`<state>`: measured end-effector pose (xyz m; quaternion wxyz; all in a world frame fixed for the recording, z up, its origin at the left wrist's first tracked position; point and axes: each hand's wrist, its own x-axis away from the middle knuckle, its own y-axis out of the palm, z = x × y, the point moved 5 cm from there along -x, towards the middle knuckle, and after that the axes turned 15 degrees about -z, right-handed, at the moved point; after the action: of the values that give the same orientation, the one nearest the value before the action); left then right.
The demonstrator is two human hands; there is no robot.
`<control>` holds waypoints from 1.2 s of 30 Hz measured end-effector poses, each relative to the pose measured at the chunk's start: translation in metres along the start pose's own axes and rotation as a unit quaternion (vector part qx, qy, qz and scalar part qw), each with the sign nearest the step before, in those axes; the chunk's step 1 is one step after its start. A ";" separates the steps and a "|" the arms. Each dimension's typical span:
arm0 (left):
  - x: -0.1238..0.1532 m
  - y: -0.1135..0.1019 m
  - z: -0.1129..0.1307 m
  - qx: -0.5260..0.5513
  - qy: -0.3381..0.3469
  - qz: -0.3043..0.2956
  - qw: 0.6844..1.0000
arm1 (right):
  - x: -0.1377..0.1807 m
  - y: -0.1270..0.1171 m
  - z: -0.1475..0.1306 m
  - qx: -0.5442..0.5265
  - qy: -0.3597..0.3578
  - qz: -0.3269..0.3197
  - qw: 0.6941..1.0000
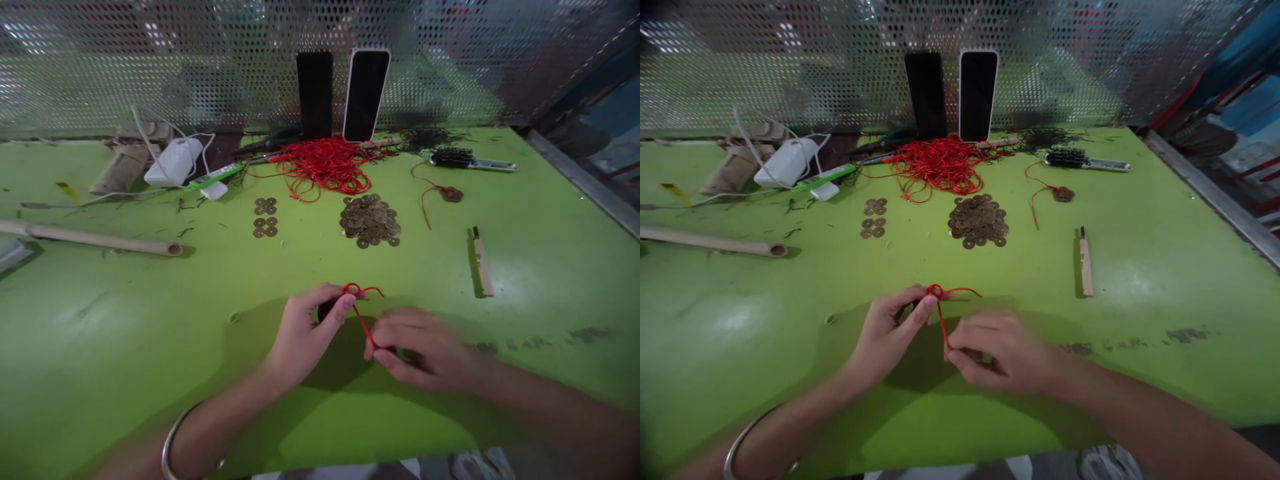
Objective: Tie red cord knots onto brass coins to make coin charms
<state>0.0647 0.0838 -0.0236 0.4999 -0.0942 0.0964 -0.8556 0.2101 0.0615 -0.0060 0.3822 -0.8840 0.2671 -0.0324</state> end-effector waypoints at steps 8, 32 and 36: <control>-0.002 0.003 0.007 -0.133 0.025 -0.014 0.991 | 0.014 -0.022 -0.011 -0.031 -0.051 0.147 0.987; 0.002 0.005 0.007 -0.033 0.052 -0.019 0.998 | -0.003 -0.008 0.004 -0.074 0.034 0.065 0.995; 0.002 0.006 0.008 -0.024 0.059 -0.017 0.998 | -0.002 -0.008 0.002 -0.066 0.025 0.066 0.995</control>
<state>0.0703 0.0788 -0.0175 0.4758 -0.0573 0.1449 -0.8656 0.2126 0.0687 -0.0017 0.3172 -0.8868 0.3360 -0.0118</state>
